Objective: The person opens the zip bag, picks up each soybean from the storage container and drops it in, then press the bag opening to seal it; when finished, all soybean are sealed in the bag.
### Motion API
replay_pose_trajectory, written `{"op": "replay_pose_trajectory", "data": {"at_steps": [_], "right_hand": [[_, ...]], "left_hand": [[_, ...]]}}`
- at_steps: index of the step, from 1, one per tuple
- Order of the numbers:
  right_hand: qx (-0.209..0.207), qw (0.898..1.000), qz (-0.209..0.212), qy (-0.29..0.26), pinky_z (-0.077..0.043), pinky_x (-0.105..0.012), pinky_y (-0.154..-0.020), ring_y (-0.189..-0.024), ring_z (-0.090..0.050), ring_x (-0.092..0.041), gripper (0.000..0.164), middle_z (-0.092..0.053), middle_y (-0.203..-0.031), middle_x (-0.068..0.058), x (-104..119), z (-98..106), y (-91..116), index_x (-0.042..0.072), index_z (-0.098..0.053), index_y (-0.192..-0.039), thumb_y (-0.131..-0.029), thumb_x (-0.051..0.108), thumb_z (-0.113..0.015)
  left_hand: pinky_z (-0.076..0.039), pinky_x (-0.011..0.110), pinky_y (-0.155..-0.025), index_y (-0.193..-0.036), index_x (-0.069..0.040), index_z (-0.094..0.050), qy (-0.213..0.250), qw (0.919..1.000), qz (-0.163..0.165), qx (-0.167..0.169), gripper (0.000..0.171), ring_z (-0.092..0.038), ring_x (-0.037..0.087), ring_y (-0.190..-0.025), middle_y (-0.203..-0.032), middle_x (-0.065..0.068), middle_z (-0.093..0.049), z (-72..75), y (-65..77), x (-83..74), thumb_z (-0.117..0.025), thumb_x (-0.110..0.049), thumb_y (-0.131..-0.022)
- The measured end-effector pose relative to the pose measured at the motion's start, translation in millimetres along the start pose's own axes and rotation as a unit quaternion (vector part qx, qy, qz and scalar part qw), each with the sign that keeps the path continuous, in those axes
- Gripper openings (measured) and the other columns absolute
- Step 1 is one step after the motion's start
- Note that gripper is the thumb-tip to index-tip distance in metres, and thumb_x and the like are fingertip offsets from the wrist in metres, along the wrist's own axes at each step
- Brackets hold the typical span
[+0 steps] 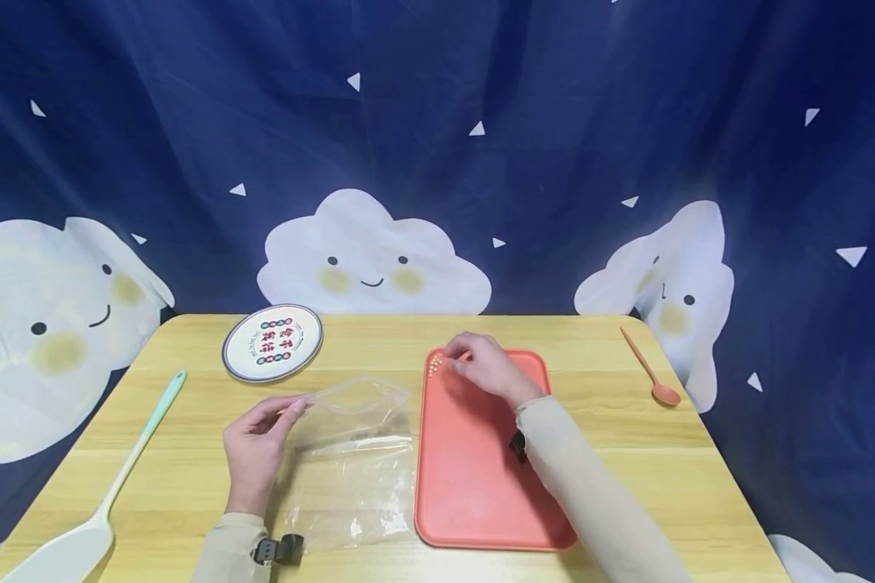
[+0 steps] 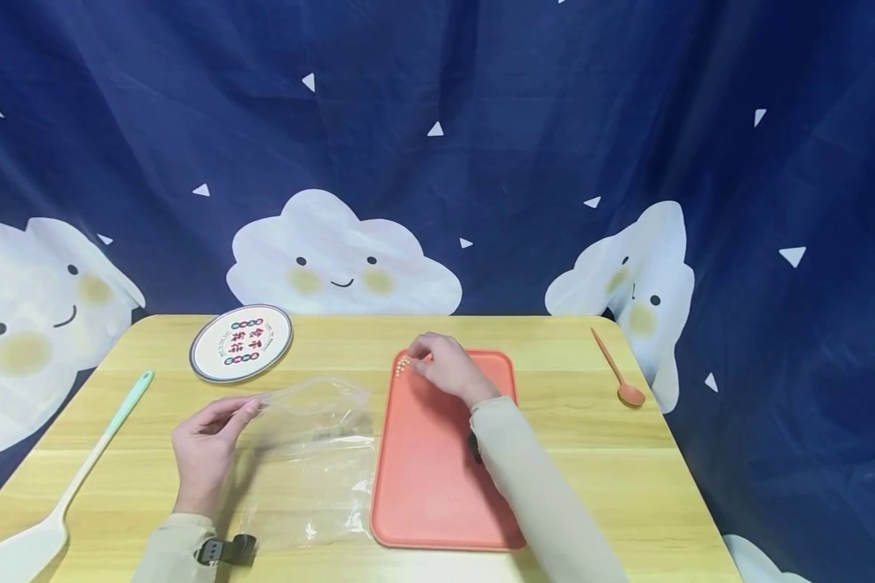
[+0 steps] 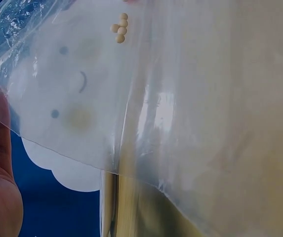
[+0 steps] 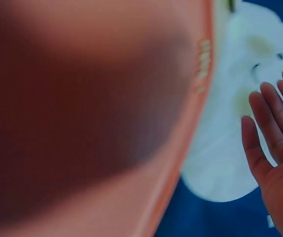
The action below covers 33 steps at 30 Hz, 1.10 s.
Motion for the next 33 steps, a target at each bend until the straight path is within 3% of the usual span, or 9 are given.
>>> {"op": "replay_pose_trajectory", "data": {"at_steps": [5,11,24,33], "right_hand": [[0.038,0.998,-0.029,0.035,-0.053,-0.035,-0.087,-0.095,-0.064,-0.020,0.019,-0.068,-0.099,-0.005,-16.4,-8.6,-5.9,0.002,-0.071,-0.107,-0.088,0.002,-0.071],[0.067,0.994,-0.056,0.062,-0.052,-0.031,-0.086,-0.094,-0.063,-0.017,0.017,-0.066,-0.095,0.000,-25.9,-21.3,-18.5,0.005,-0.071,-0.104,-0.088,0.003,-0.072],[0.065,0.986,-0.069,0.141,-0.052,-0.032,-0.083,-0.091,-0.062,-0.018,0.009,-0.064,-0.093,-0.001,-32.3,-33.0,-38.3,0.009,-0.071,-0.098,-0.089,0.008,-0.072],[0.067,0.979,-0.071,0.180,-0.052,-0.033,-0.083,-0.091,-0.060,-0.019,0.007,-0.061,-0.093,-0.002,-34.9,-40.2,-45.0,0.009,-0.070,-0.096,-0.090,0.007,-0.070]], "left_hand": [[-0.056,0.018,-0.067,-0.090,0.018,-0.067,-0.025,0.9997,-0.005,-0.003,0.008,-0.071,0.011,-0.072,-0.085,0.014,-0.074,3.3,1.2,0.3,-0.070,0.016,-0.083],[-0.057,0.020,-0.068,-0.090,0.017,-0.068,-0.020,0.9997,-0.010,-0.004,0.008,-0.071,0.013,-0.072,-0.085,0.014,-0.074,3.1,1.6,-1.8,-0.071,0.013,-0.083],[-0.057,0.020,-0.067,-0.087,0.020,-0.066,-0.018,0.9998,-0.011,-0.004,0.006,-0.071,0.013,-0.071,-0.082,0.015,-0.073,2.3,1.2,2.1,-0.068,0.020,-0.081],[-0.058,0.021,-0.068,-0.088,0.015,-0.069,-0.029,0.9995,-0.012,-0.007,0.006,-0.072,0.014,-0.071,-0.083,0.012,-0.074,1.5,2.1,0.7,-0.070,0.016,-0.082]]}}
Point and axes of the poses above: each hand's wrist, its own y-axis away from the middle knuckle, its own z-axis out of the back of the hand, x = y × z, the point moved 4 cm from there along -y, towards the middle knuckle
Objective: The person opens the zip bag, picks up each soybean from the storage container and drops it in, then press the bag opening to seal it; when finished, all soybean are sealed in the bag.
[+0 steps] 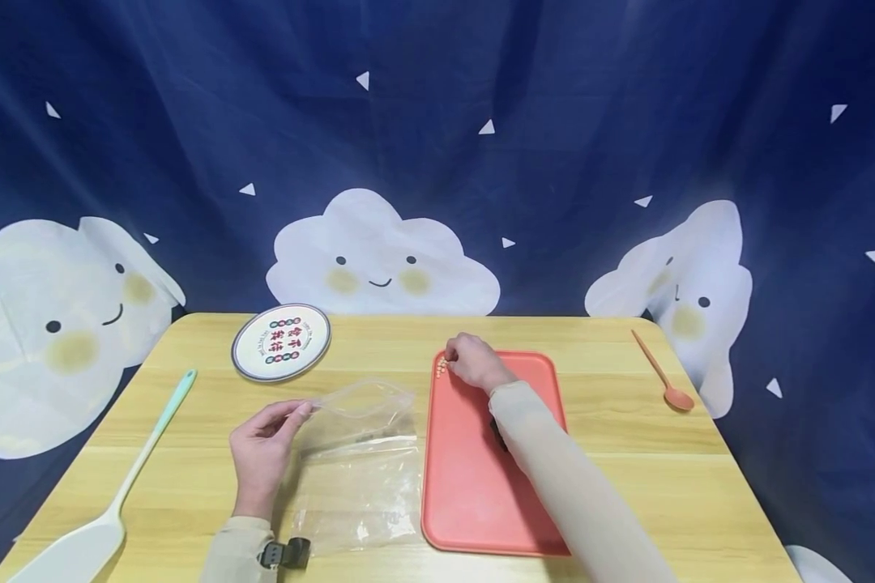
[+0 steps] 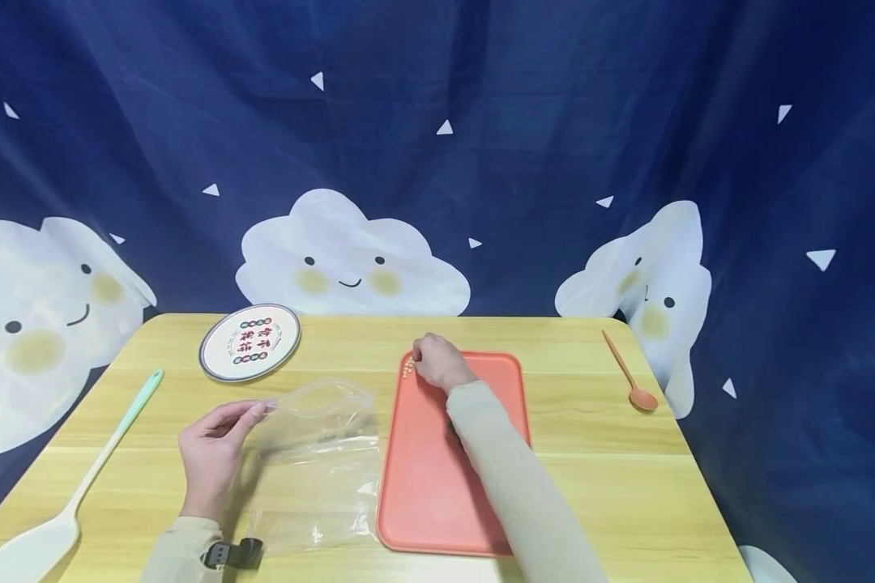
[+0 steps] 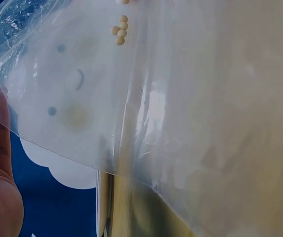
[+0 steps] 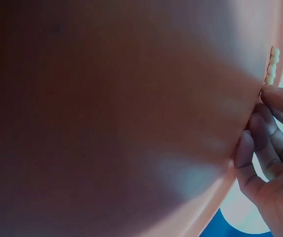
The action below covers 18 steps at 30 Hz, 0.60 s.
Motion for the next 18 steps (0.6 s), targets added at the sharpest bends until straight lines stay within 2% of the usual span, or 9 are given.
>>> {"op": "replay_pose_trajectory", "data": {"at_steps": [7,11,17,18], "right_hand": [[0.005,1.000,0.001,-0.009,-0.051,-0.032,-0.080,-0.087,-0.058,-0.018,0.003,-0.057,-0.089,-0.001,-1.3,4.5,5.0,0.006,-0.067,-0.094,-0.090,0.007,-0.068],[0.006,0.998,0.002,-0.063,-0.050,-0.032,-0.076,-0.083,-0.057,-0.017,0.003,-0.060,-0.087,-0.001,-2.9,9.3,10.4,0.006,-0.063,-0.089,-0.090,0.004,-0.065],[0.003,0.991,0.010,-0.134,-0.050,-0.029,-0.073,-0.080,-0.057,-0.015,0.013,-0.063,-0.084,0.001,-7.4,11.9,20.9,0.010,-0.059,-0.087,-0.087,-0.002,-0.064],[0.002,0.990,0.014,-0.143,-0.050,-0.029,-0.073,-0.079,-0.057,-0.015,0.013,-0.064,-0.083,0.001,-7.8,12.7,22.8,0.010,-0.059,-0.087,-0.087,-0.002,-0.063]], "left_hand": [[-0.057,0.021,-0.068,-0.089,0.015,-0.069,-0.005,0.9999,-0.007,0.007,0.007,-0.071,0.013,-0.072,-0.084,0.017,-0.073,-0.2,-0.5,1.7,-0.072,0.012,-0.083],[-0.057,0.019,-0.067,-0.089,0.017,-0.068,0.002,1.0000,-0.006,0.006,0.007,-0.071,0.013,-0.071,-0.083,0.017,-0.073,0.1,-0.2,-0.8,-0.071,0.015,-0.082],[-0.057,0.018,-0.067,-0.088,0.016,-0.068,0.000,0.9999,-0.014,0.009,0.005,-0.071,0.012,-0.071,-0.082,0.013,-0.073,1.5,-0.7,-1.4,-0.070,0.015,-0.083],[-0.057,0.018,-0.067,-0.088,0.016,-0.069,0.004,0.9998,-0.017,0.009,0.005,-0.071,0.012,-0.071,-0.082,0.013,-0.074,2.3,-0.8,2.2,-0.070,0.015,-0.083]]}}
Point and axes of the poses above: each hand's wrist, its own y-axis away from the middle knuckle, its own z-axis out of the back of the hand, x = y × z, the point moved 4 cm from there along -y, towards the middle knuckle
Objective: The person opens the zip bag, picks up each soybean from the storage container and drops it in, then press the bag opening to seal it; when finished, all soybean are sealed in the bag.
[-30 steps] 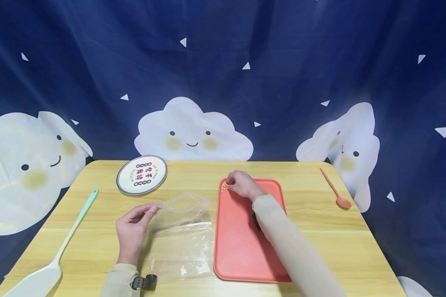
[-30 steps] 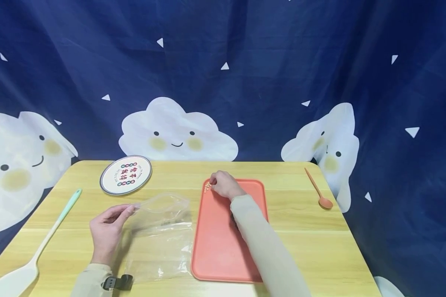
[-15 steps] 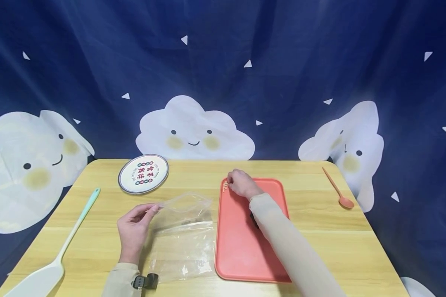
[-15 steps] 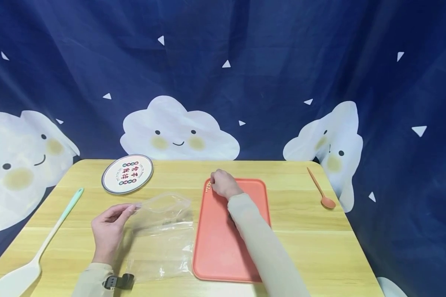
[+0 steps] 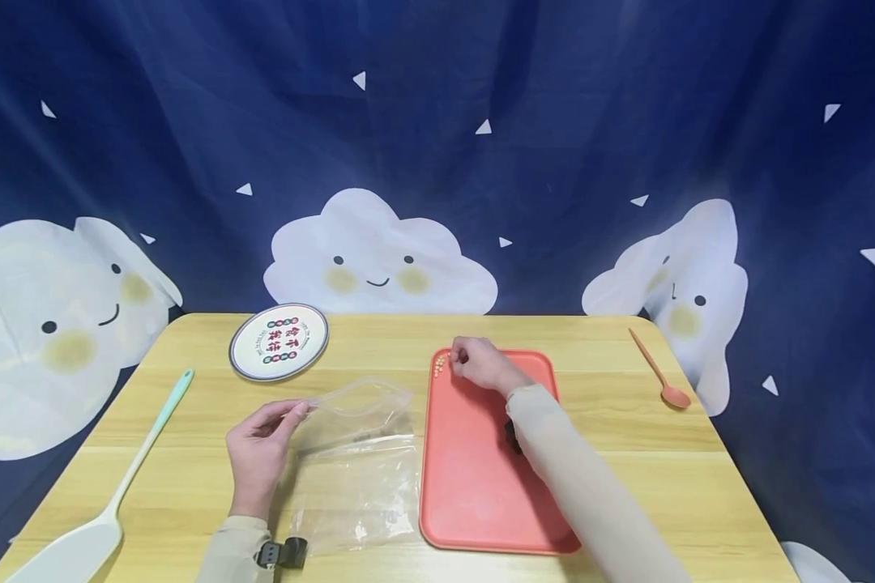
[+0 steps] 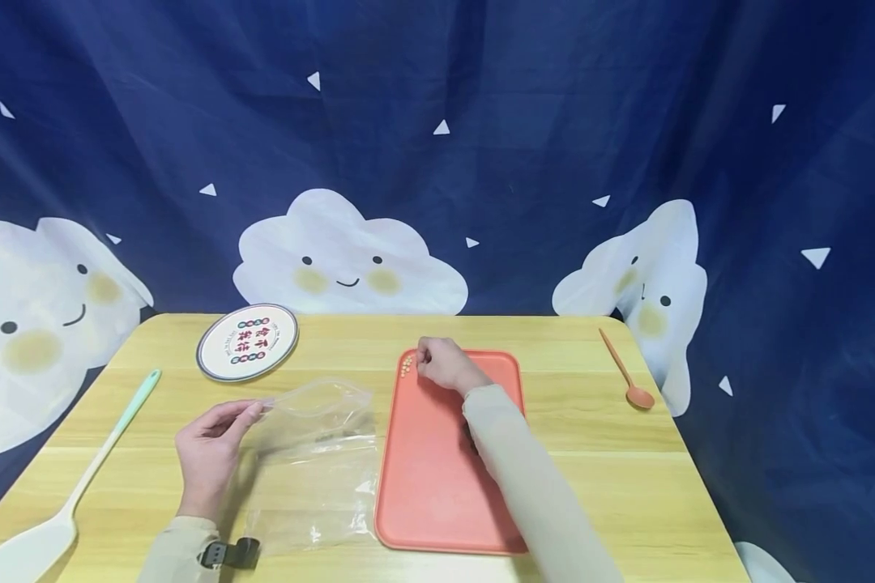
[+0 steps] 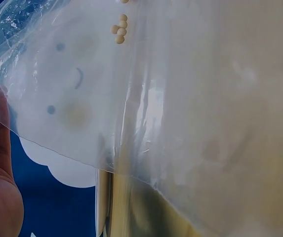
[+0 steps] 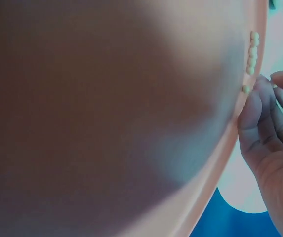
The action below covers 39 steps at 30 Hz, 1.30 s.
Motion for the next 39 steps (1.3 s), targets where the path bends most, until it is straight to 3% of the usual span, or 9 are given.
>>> {"op": "replay_pose_trajectory", "data": {"at_steps": [5,13,20,26,31,39], "right_hand": [[-0.007,0.999,0.022,-0.033,-0.049,-0.031,-0.073,-0.075,-0.058,-0.015,0.010,-0.063,-0.078,0.002,3.4,7.6,10.9,0.006,-0.062,-0.090,-0.086,-0.003,-0.061],[-0.033,0.997,0.056,-0.046,-0.051,-0.033,-0.077,-0.083,-0.057,-0.017,0.009,-0.064,-0.087,-0.005,13.3,20.9,29.7,0.001,-0.067,-0.097,-0.089,-0.001,-0.064],[-0.050,0.996,0.050,-0.054,-0.052,-0.032,-0.079,-0.083,-0.059,-0.014,0.007,-0.065,-0.087,0.002,24.2,24.0,45.6,0.008,-0.069,-0.096,-0.091,0.004,-0.069],[-0.051,0.994,0.075,-0.062,-0.053,-0.031,-0.081,-0.087,-0.063,-0.010,0.007,-0.069,-0.092,0.003,43.9,23.3,54.1,0.013,-0.070,-0.097,-0.091,0.008,-0.069],[-0.049,0.991,0.099,-0.078,-0.053,-0.032,-0.081,-0.087,-0.062,-0.009,0.006,-0.069,-0.094,0.001,65.6,21.8,59.1,0.011,-0.070,-0.098,-0.093,0.009,-0.067],[-0.038,0.986,0.137,-0.089,-0.053,-0.026,-0.079,-0.084,-0.060,-0.006,0.006,-0.065,-0.088,0.011,102.0,8.2,56.4,0.015,-0.069,-0.097,-0.093,0.011,-0.068]], "left_hand": [[-0.057,0.018,-0.067,-0.088,0.016,-0.069,0.001,1.0000,0.001,0.000,0.005,-0.071,0.012,-0.071,-0.083,0.013,-0.074,-1.0,0.1,-0.1,-0.070,0.015,-0.083],[-0.057,0.019,-0.067,-0.088,0.017,-0.068,0.013,0.9999,-0.001,0.000,0.006,-0.071,0.012,-0.072,-0.083,0.013,-0.073,-2.4,-0.5,-3.2,-0.070,0.015,-0.083],[-0.057,0.019,-0.067,-0.088,0.017,-0.068,0.009,0.9999,-0.007,0.001,0.006,-0.071,0.012,-0.071,-0.084,0.014,-0.073,-3.3,-0.6,-4.2,-0.070,0.015,-0.083],[-0.057,0.020,-0.067,-0.088,0.018,-0.067,0.018,0.9998,0.006,-0.001,0.006,-0.072,0.013,-0.071,-0.084,0.012,-0.074,-3.9,0.3,-2.7,-0.070,0.016,-0.083],[-0.058,0.021,-0.068,-0.089,0.019,-0.067,0.020,0.9997,0.014,-0.006,0.007,-0.072,0.015,-0.071,-0.084,0.014,-0.073,-4.2,0.7,-3.1,-0.069,0.017,-0.082],[-0.058,0.023,-0.069,-0.089,0.018,-0.067,0.034,0.9993,0.017,-0.004,0.008,-0.072,0.016,-0.071,-0.084,0.014,-0.073,-6.1,1.3,-4.9,-0.070,0.015,-0.083]]}}
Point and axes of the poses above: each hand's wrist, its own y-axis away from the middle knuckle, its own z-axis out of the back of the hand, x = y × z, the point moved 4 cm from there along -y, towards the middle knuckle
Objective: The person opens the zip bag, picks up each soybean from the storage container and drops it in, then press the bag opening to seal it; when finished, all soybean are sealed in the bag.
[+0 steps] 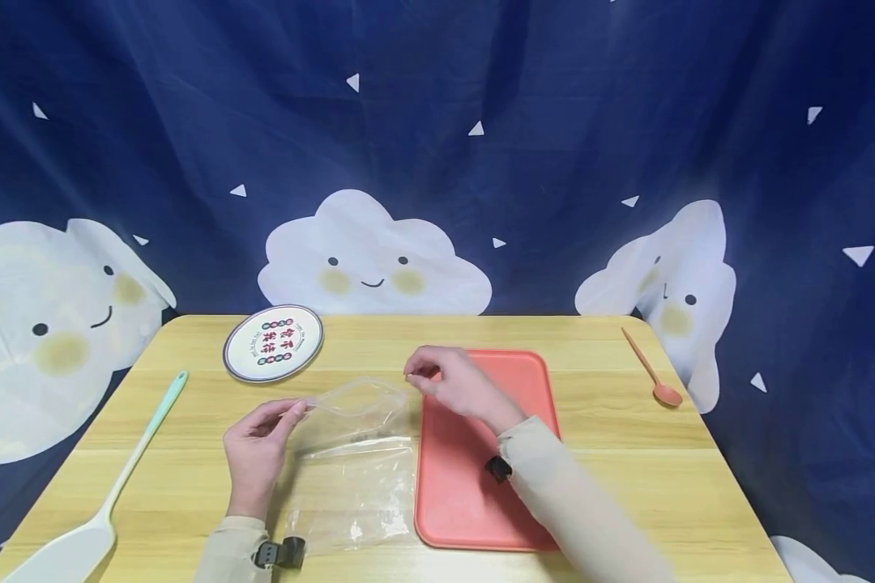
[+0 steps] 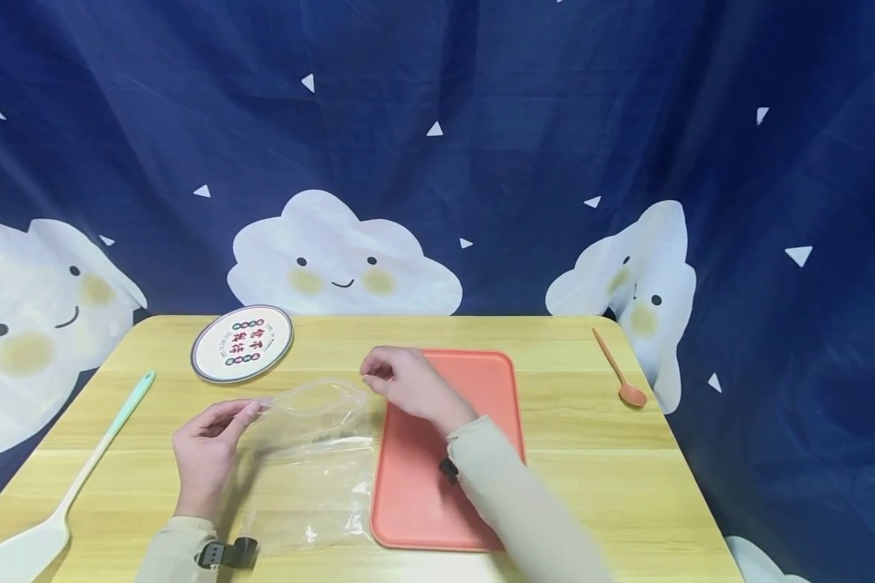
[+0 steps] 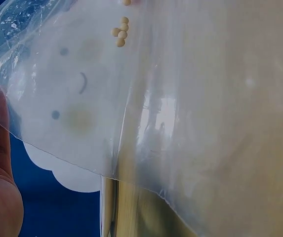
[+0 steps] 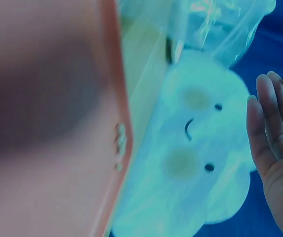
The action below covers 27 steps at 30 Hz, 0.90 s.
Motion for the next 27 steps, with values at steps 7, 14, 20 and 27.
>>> {"op": "replay_pose_trajectory", "data": {"at_steps": [7,14,20,27], "right_hand": [[0.027,0.999,0.047,0.000,-0.054,-0.027,-0.079,-0.082,-0.059,-0.005,0.005,-0.063,-0.086,0.011,21.1,-21.4,-14.8,0.011,-0.069,-0.098,-0.094,0.012,-0.068],[0.048,0.998,0.050,0.000,-0.051,-0.017,-0.074,-0.081,-0.059,-0.002,0.006,-0.064,-0.085,0.011,32.9,-35.0,-25.3,0.010,-0.070,-0.097,-0.092,0.009,-0.070],[0.081,0.995,0.045,0.028,-0.049,-0.013,-0.079,-0.084,-0.060,0.003,0.009,-0.069,-0.091,0.009,39.6,-42.3,-29.3,0.013,-0.073,-0.100,-0.093,0.011,-0.069],[0.061,0.996,0.068,0.025,-0.052,-0.020,-0.082,-0.086,-0.060,0.001,0.009,-0.069,-0.093,0.008,35.5,-40.5,-27.5,0.012,-0.073,-0.100,-0.093,0.011,-0.068]], "left_hand": [[-0.058,0.025,-0.070,-0.090,0.016,-0.068,-0.013,0.9999,0.008,0.000,0.008,-0.072,0.016,-0.072,-0.084,0.008,-0.074,-1.0,0.5,-0.2,-0.072,0.012,-0.084],[-0.058,0.022,-0.069,-0.089,0.018,-0.067,-0.004,0.9998,-0.015,0.009,0.007,-0.072,0.014,-0.071,-0.084,0.016,-0.073,-2.0,0.7,-1.6,-0.070,0.016,-0.082],[-0.058,0.021,-0.068,-0.089,0.019,-0.067,-0.007,0.9996,-0.022,0.015,0.007,-0.072,0.013,-0.071,-0.084,0.017,-0.073,-2.3,0.8,-0.4,-0.069,0.018,-0.082],[-0.058,0.021,-0.068,-0.089,0.018,-0.067,-0.019,0.9998,0.001,0.000,0.007,-0.072,0.014,-0.072,-0.084,0.014,-0.073,-0.6,2.1,6.2,-0.069,0.018,-0.082]]}}
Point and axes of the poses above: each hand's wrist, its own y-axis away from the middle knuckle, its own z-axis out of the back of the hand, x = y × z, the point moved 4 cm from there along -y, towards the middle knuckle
